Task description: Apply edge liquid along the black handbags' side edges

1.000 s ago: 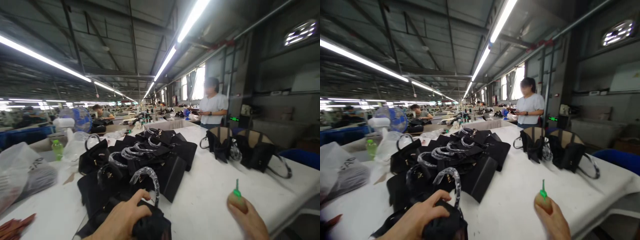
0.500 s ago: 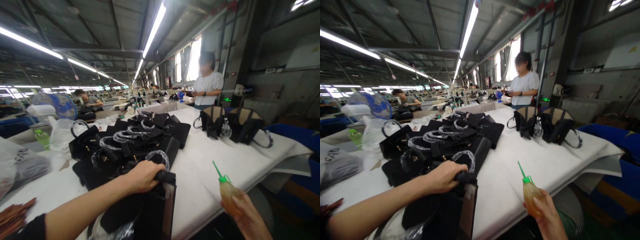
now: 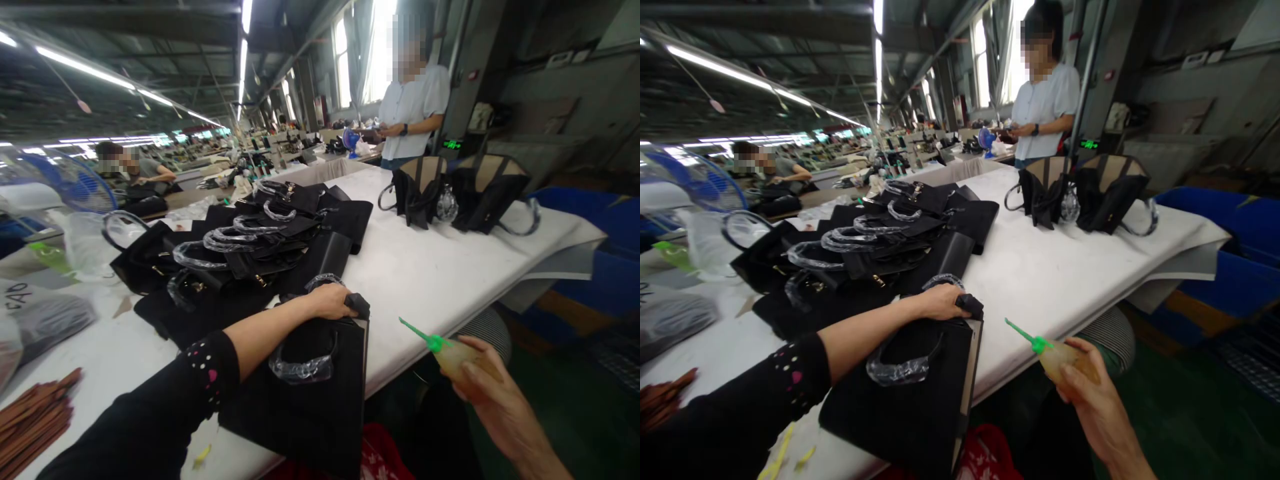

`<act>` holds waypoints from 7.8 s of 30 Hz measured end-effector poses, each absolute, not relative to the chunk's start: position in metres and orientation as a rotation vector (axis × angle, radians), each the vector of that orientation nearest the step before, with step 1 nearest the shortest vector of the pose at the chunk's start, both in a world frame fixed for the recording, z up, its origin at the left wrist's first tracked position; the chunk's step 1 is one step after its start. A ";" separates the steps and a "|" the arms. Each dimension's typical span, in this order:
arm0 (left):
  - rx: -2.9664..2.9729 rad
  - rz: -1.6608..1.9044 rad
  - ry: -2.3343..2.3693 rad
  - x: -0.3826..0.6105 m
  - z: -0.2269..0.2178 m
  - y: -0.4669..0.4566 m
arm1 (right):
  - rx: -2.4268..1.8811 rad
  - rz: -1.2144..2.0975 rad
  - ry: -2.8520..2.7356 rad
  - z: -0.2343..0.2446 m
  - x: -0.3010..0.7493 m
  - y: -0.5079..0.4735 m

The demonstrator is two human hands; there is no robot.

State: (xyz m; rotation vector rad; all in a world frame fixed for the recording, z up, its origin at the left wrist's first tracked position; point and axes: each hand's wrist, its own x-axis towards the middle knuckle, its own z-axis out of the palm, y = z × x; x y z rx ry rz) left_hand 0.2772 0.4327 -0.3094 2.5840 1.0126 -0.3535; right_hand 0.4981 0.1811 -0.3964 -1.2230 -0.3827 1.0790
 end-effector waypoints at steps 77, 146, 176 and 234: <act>2.367 -0.108 0.747 0.247 -0.318 0.440 | -1.125 0.541 -1.571 -0.391 0.495 0.241; 2.450 -0.105 0.866 0.244 -0.308 0.429 | -1.035 0.380 -1.843 -0.380 0.483 0.216; 2.415 0.004 0.814 0.230 -0.292 0.427 | -0.976 0.566 -1.929 -0.373 0.475 0.209; 2.757 0.298 1.054 0.166 -0.222 0.345 | -1.083 0.399 -1.834 -0.382 0.465 0.215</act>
